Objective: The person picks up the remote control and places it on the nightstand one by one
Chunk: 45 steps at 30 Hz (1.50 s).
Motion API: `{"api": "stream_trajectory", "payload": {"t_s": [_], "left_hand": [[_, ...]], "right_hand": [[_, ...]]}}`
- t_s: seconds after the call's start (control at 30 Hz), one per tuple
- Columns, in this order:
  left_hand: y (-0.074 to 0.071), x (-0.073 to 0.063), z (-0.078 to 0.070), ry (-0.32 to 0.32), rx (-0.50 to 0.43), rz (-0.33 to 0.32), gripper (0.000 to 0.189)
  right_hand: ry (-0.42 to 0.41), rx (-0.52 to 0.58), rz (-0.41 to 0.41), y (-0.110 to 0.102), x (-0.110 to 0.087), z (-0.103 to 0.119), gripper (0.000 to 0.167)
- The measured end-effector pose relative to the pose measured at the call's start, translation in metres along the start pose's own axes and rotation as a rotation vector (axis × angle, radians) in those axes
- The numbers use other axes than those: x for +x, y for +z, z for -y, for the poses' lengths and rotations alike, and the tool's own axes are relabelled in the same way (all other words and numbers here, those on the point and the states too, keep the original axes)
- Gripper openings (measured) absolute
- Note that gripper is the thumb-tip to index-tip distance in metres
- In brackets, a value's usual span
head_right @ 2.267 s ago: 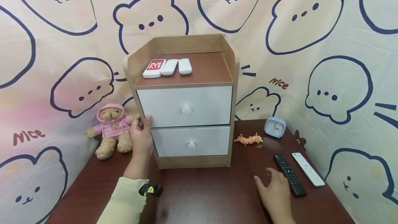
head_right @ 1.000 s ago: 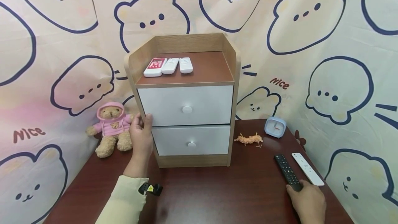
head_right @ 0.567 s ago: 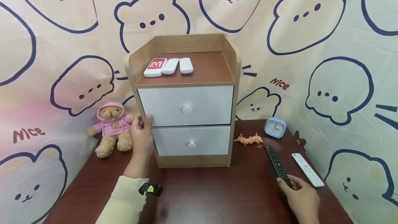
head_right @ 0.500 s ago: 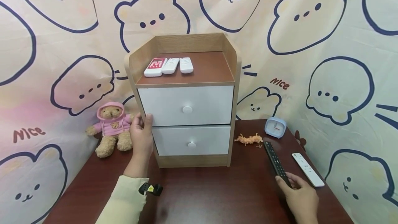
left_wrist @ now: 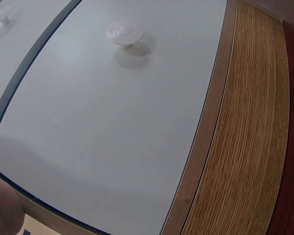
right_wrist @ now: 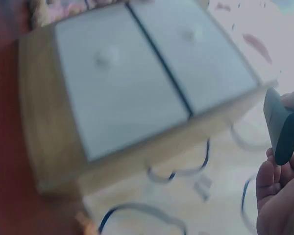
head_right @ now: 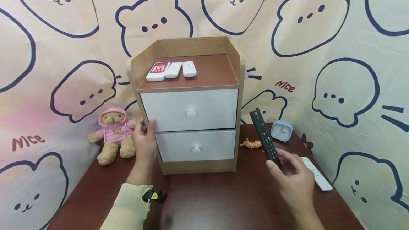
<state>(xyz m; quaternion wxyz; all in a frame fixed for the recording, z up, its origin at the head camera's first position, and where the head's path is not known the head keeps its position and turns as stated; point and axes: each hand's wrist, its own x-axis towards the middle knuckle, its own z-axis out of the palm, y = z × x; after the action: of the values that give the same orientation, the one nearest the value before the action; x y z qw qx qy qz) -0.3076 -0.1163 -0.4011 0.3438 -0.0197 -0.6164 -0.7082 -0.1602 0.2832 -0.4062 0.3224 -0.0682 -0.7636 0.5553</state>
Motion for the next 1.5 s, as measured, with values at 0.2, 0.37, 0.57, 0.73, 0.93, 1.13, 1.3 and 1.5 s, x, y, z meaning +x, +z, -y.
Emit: {"api": "stream_trajectory", "payload": {"t_s": [0.2,0.37,0.57,0.73,0.93,1.13,1.3,1.5], "left_hand": [[0.000,0.000,-0.001,-0.005,-0.005,-0.009,0.036],[0.000,0.000,-0.003,-0.014,-0.013,-0.016,0.035],[-0.001,0.000,-0.003,-0.021,-0.021,-0.020,0.035],[-0.002,0.000,0.000,-0.014,-0.020,-0.016,0.036],[-0.002,0.001,0.003,-0.019,0.000,-0.007,0.035],[-0.002,0.001,0.001,-0.016,0.009,-0.003,0.038],[0.000,0.000,0.000,-0.012,0.026,-0.005,0.039],[0.000,0.000,0.000,0.000,0.021,-0.004,0.036]], "right_hand": [[-0.128,0.167,0.048,0.025,0.013,0.059,0.034],[-0.273,0.188,0.086,0.052,0.025,0.105,0.033],[-0.417,0.088,0.091,0.084,0.045,0.149,0.040],[-0.457,-0.024,0.082,0.110,0.064,0.174,0.048],[-0.475,-0.092,0.103,0.137,0.084,0.197,0.052],[-0.415,-0.272,0.149,0.158,0.106,0.215,0.058],[-0.354,-0.414,0.163,0.169,0.126,0.218,0.056],[-0.285,-0.533,0.190,0.176,0.137,0.222,0.049]]}}
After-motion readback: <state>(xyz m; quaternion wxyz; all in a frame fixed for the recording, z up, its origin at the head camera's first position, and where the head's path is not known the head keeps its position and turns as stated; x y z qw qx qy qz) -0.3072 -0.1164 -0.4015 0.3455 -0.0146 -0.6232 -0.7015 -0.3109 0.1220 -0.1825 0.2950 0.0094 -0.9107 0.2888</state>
